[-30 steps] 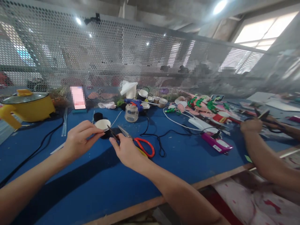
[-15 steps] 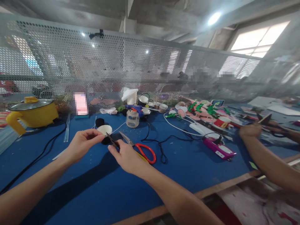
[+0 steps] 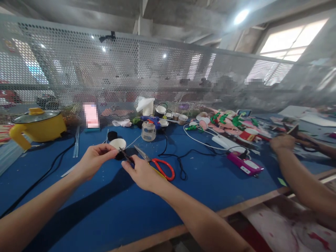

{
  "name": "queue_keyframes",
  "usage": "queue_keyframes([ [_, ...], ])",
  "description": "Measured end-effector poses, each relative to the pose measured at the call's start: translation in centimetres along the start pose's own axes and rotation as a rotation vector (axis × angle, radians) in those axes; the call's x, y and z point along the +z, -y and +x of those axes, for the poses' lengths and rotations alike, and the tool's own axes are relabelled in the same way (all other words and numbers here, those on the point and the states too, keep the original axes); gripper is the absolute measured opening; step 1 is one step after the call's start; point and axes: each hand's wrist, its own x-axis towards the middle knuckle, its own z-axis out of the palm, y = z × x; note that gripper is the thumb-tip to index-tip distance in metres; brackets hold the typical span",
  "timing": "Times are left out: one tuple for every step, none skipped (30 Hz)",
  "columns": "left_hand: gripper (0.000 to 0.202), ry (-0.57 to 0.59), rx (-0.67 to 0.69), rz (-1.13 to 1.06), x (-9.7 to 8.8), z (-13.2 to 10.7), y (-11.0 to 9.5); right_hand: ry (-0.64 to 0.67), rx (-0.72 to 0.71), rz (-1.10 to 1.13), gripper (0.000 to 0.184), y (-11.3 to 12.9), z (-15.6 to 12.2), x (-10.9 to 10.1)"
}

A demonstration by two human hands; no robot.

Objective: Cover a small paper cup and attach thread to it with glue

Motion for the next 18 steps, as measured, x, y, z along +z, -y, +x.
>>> queue_keyframes([
  [0.013,-0.008,-0.008,-0.023,0.1,0.0,0.0,0.012,0.005,0.007,0.035,0.0,0.0,0.0],
  [0.014,-0.013,-0.024,-0.048,0.2,-0.1,0.1,0.014,0.005,0.008,0.034,0.1,0.0,0.0],
  [0.016,-0.013,-0.048,-0.076,0.4,-0.1,0.2,0.004,0.002,0.004,0.034,0.1,0.0,0.0],
  [0.018,-0.009,-0.076,-0.104,0.4,-0.1,0.3,-0.010,-0.002,-0.003,0.033,0.2,0.0,0.0],
  [0.019,-0.003,-0.101,-0.129,0.5,-0.2,0.4,-0.025,-0.006,-0.010,0.032,0.2,-0.1,0.0],
  [0.020,0.005,-0.117,-0.146,0.6,-0.2,0.6,-0.037,-0.010,-0.016,0.031,0.3,-0.1,0.1],
  [0.021,0.012,-0.119,-0.154,0.6,-0.2,0.7,-0.047,-0.013,-0.023,0.030,0.4,-0.1,0.1],
  [0.021,0.021,-0.108,-0.146,0.5,-0.2,0.7,-0.056,-0.016,-0.029,0.029,0.4,-0.1,0.1],
  [0.021,0.031,-0.088,-0.121,0.4,-0.1,0.7,-0.069,-0.022,-0.031,0.029,0.5,-0.1,0.0],
  [0.021,0.043,-0.058,-0.080,0.3,-0.1,0.6,-0.084,-0.030,-0.031,0.028,0.5,-0.1,0.0],
  [0.020,0.053,-0.018,-0.024,0.1,-0.1,0.4,-0.098,-0.035,-0.032,0.028,0.5,0.0,-0.1],
  [0.019,0.056,0.037,0.049,-0.2,0.0,0.2,-0.111,-0.034,-0.036,0.028,0.4,0.0,-0.1],
  [0.019,0.057,0.118,0.142,-0.5,0.1,0.0,-0.117,-0.027,-0.042,0.028,0.4,0.1,-0.2],
  [0.020,0.037,0.232,0.252,-0.8,0.1,-0.2,-0.119,-0.015,-0.049,0.029,0.3,0.1,-0.2],
  [0.019,0.014,0.387,0.400,-1.1,0.2,-0.4,-0.116,-0.002,-0.057,0.029,0.3,0.2,-0.3],
  [0.016,-0.008,0.575,0.558,-1.4,0.3,-0.6,-0.113,0.005,-0.063,0.029,0.2,0.2,-0.3],
  [0.012,-0.032,0.755,0.707,-1.6,0.3,-0.6,-0.108,0.001,-0.063,0.029,0.1,0.2,-0.3],
  [0.010,-0.049,0.915,0.837,-1.8,0.4,-0.6,-0.103,-0.012,-0.059,0.029,0.1,0.1,-0.2],
])
